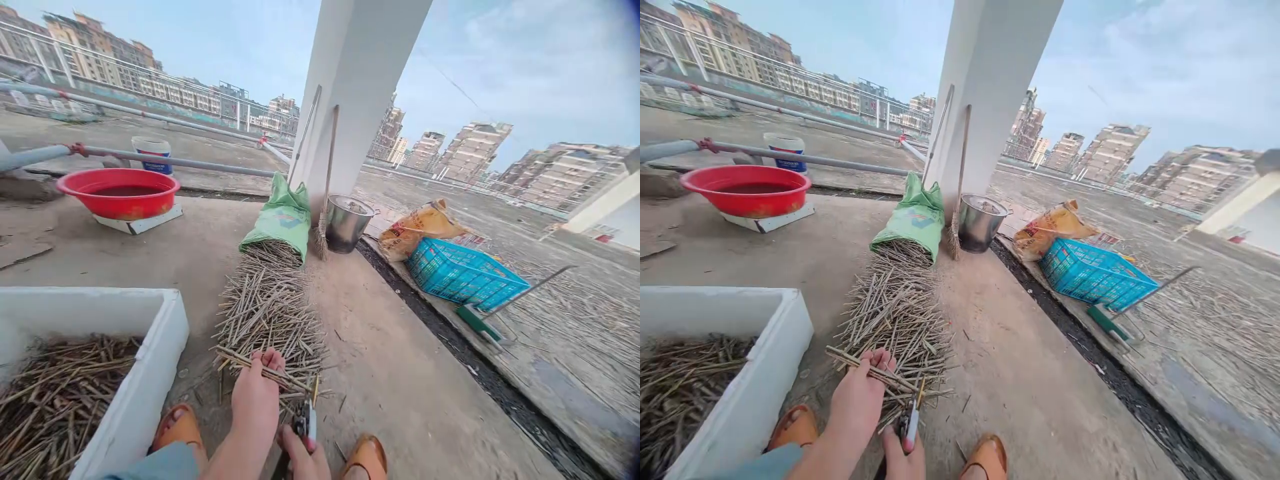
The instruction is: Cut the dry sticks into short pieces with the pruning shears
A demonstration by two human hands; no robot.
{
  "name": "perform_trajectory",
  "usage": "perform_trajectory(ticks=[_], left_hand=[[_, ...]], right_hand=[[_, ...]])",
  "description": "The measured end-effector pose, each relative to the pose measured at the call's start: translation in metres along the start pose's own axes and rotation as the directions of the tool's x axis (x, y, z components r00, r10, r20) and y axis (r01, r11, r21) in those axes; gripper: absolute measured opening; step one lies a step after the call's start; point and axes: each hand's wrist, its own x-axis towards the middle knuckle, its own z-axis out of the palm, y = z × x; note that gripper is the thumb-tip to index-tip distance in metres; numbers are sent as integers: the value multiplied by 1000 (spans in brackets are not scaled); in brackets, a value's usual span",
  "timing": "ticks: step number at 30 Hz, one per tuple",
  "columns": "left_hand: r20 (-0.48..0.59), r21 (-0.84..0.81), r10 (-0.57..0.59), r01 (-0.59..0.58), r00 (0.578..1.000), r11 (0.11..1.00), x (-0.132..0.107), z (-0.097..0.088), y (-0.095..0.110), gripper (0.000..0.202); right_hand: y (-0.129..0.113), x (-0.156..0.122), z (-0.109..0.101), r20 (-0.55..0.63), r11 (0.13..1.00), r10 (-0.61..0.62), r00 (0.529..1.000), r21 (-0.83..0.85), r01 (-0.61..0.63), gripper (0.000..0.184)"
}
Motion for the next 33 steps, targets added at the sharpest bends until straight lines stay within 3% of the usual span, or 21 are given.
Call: perform_trajectory(ticks=[3,5,8,15,20,22,26,28,31,33], left_hand=[[-34,-30,50,-51,998,998,-1,4,-3,12],[-51,-35,77,-79,996,996,-3,6,-4,11],[-33,-32,73,-74,997,997,-9,8,-4,12],[-19,21,38,-38,999,999,-18,8,-5,13],[-7,100,88,-87,996,991,-17,4,-10,13],[10,157,123,-123,992,980,-18,2,-12,12],[32,150,159,-162,987,975,-21,2,-12,11],[34,110,162,-165,986,980,-21,4,-8,12],[58,84,125,-129,991,988,-19,8,2,9],[97,126,21,-33,995,991,-18,11,10,5]], right_hand=[[14,8,13,-58,995,67,996,76,-63,39],[18,12,10,-103,992,94,990,97,-84,38],[18,11,5,-73,993,77,994,99,-69,34],[-2,0,11,-80,987,75,994,149,-62,30],[-17,-4,18,-156,969,161,974,210,-127,33],[-18,-4,20,-133,967,147,980,227,-115,37],[-11,1,20,-48,990,53,997,137,-46,43],[-8,5,16,-69,989,69,995,133,-59,47],[-10,6,-3,-74,996,91,993,23,-90,52],[-17,3,-25,25,986,-32,999,-164,35,49]])
